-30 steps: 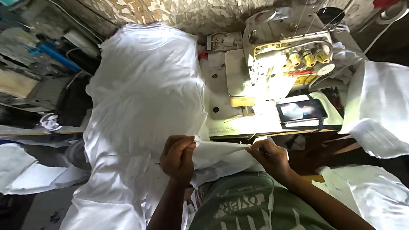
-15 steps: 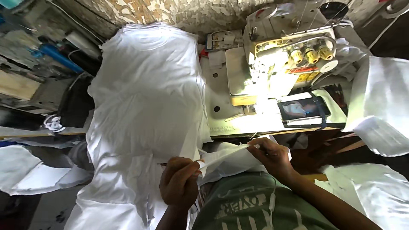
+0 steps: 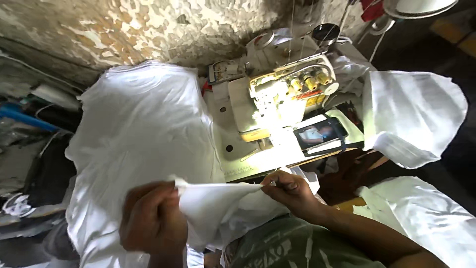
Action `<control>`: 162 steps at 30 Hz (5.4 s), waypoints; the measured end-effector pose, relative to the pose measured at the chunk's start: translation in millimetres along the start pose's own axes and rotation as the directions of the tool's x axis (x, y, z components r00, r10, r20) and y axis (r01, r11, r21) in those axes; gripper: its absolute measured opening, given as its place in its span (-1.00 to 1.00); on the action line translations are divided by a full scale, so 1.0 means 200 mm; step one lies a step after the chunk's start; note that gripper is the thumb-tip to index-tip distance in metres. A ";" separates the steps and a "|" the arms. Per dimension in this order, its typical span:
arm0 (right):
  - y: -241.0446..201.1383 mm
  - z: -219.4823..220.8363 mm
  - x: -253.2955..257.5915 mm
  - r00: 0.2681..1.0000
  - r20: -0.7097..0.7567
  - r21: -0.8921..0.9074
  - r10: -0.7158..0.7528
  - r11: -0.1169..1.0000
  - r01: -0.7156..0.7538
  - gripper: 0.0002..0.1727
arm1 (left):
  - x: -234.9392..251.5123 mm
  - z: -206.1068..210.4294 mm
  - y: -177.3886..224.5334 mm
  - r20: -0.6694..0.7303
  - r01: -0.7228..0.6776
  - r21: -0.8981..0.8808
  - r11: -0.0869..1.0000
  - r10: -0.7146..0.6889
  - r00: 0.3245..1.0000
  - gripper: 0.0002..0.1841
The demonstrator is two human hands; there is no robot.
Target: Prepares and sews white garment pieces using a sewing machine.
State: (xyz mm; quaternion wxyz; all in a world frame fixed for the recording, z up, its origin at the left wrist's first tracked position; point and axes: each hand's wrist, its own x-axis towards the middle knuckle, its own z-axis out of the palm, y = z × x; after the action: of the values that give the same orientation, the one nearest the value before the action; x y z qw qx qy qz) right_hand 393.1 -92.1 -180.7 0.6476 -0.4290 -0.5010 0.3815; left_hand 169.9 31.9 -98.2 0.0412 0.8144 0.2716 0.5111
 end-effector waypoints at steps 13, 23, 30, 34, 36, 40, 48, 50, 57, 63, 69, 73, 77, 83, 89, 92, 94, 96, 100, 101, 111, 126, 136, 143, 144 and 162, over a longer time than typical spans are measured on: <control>0.33 -0.27 -0.09 0.895 -0.440 -0.278 0.077 0.936 -0.217 -0.86 | 0.19 1.14 -0.21 0.453 0.058 -0.119 0.991 0.002 0.891 -0.86; 0.28 -0.35 -0.06 0.916 -0.358 -0.105 0.183 0.966 -0.234 -0.96 | 0.05 1.11 -0.12 0.437 -0.081 0.131 0.988 0.016 0.899 -0.86; 0.27 -0.36 0.00 0.873 -0.457 -0.105 0.171 0.964 -0.243 -0.94 | -0.09 1.10 0.00 0.485 -0.030 0.261 0.965 -0.104 0.868 -0.88; 0.27 -0.35 0.04 0.858 -0.497 -0.149 0.131 0.961 -0.233 -0.95 | -0.06 1.13 -0.01 0.489 -0.006 0.291 0.957 -0.143 0.860 -0.87; 0.28 -0.35 0.06 0.848 -0.515 -0.154 0.128 0.959 -0.239 -0.95 | -0.06 1.15 -0.02 0.496 0.006 0.296 0.955 -0.159 0.854 -0.87; 0.26 -0.34 0.06 0.845 -0.522 -0.198 0.112 0.948 -0.248 -0.96 | -0.06 1.16 -0.02 0.470 0.016 0.315 0.949 -0.171 0.866 -0.83; 0.22 -0.29 0.05 0.844 -0.536 -0.304 0.012 0.930 -0.207 -0.91 | -0.10 1.11 0.06 0.435 -0.048 0.326 0.944 -0.105 0.894 -0.82; 0.23 -0.28 0.07 0.849 -0.528 -0.297 0.004 0.936 -0.189 -0.92 | -0.08 1.11 0.04 0.484 -0.024 0.323 0.946 -0.143 0.863 -0.81; 0.29 -0.22 0.19 0.853 -0.522 -0.290 0.008 0.939 -0.186 -0.94 | 0.06 1.09 -0.13 0.609 0.160 0.145 0.976 -0.216 0.763 -0.57; 0.35 -0.23 0.34 0.847 -0.530 -0.357 -0.043 0.917 -0.177 -0.92 | 0.24 1.11 -0.32 0.679 0.218 -0.035 0.975 -0.136 0.721 -0.56; 0.35 -0.24 0.52 0.806 -0.592 -0.448 -0.017 0.838 -0.311 -0.93 | 0.36 1.20 -0.48 0.702 0.220 -0.049 0.974 -0.123 0.701 -0.70; 0.34 -0.27 0.58 0.811 -0.579 -0.437 0.089 0.806 -0.400 -0.72 | 0.40 1.25 -0.57 0.678 0.259 -0.090 0.962 -0.131 0.724 -0.68; 0.38 -0.27 0.59 0.802 -0.592 -0.364 0.079 0.862 -0.353 -0.39 | 0.42 1.28 -0.61 0.655 0.288 -0.084 0.954 -0.165 0.737 -0.66; 0.34 -0.26 0.62 0.775 -0.591 -0.342 0.223 0.801 -0.491 -0.14 | 0.44 1.29 -0.62 0.639 0.302 -0.039 0.953 -0.208 0.741 -0.65; 0.31 -0.30 0.57 0.743 -0.588 -0.028 0.320 0.910 -0.414 -0.69 | 0.14 1.03 -0.46 0.453 0.090 -0.009 0.996 -0.076 0.888 -0.69; 0.27 -0.35 0.45 0.691 -0.466 0.256 0.553 0.832 -0.493 -0.91 | -0.39 0.74 -0.32 0.371 -0.050 -0.091 0.995 0.081 0.925 -0.70; 0.25 -0.41 0.37 0.718 -0.267 0.332 0.643 0.761 -0.558 -0.88 | -0.74 0.59 -0.24 0.400 0.018 -0.123 0.992 0.033 0.916 -0.74; 0.23 -0.44 0.30 0.704 -0.146 0.338 0.695 0.704 -0.625 -0.88 | -1.03 0.50 -0.20 0.391 0.309 -0.112 0.944 -0.244 0.887 -0.68; 0.21 -0.48 0.19 0.719 0.060 0.240 0.693 0.689 -0.684 -0.88 | -1.13 0.47 -0.15 0.376 0.794 -0.044 0.606 -0.727 0.575 -0.02; 0.22 -0.49 0.15 0.719 0.128 0.242 0.683 0.682 -0.690 -0.91 | -1.10 0.47 -0.13 0.464 0.851 0.022 0.525 -0.759 0.457 0.11; 0.14 -0.43 0.03 0.793 0.094 0.308 0.602 0.740 -0.598 -0.89 | -0.78 0.26 -0.13 0.656 0.676 -0.060 0.734 -0.481 0.581 -0.67; 0.46 -0.03 -0.07 0.834 0.206 -0.065 0.512 0.858 -0.510 -0.71 | 0.12 -0.46 -0.46 0.367 0.197 0.539 0.819 -0.439 0.820 -0.39; 0.43 0.01 -0.05 0.710 0.239 0.132 0.662 0.702 -0.700 -0.79 | -0.88 0.33 -0.01 0.721 0.227 -0.167 0.959 -0.039 0.692 -0.20; 0.07 0.07 0.11 0.822 0.307 0.084 0.479 0.847 -0.525 -0.63 | -0.47 0.15 0.17 0.391 0.683 -0.152 0.714 -0.591 0.705 -0.67; 0.06 0.08 0.12 0.879 0.286 -0.034 0.382 0.921 -0.389 -0.67 | -0.44 0.12 0.18 0.396 0.745 -0.168 0.645 -0.648 0.650 -0.64; 0.14 0.34 0.15 0.850 0.389 -0.363 -0.354 0.789 0.495 -0.83 | -0.50 -0.02 0.18 0.361 0.796 -0.523 0.304 -0.767 0.531 -0.81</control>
State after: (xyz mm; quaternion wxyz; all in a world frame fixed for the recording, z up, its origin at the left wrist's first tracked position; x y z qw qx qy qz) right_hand 330.8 -43.7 -188.2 0.5159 -0.3786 -0.7520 0.1581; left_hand 146.6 -47.6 -165.4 0.5610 0.5232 0.4402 0.4667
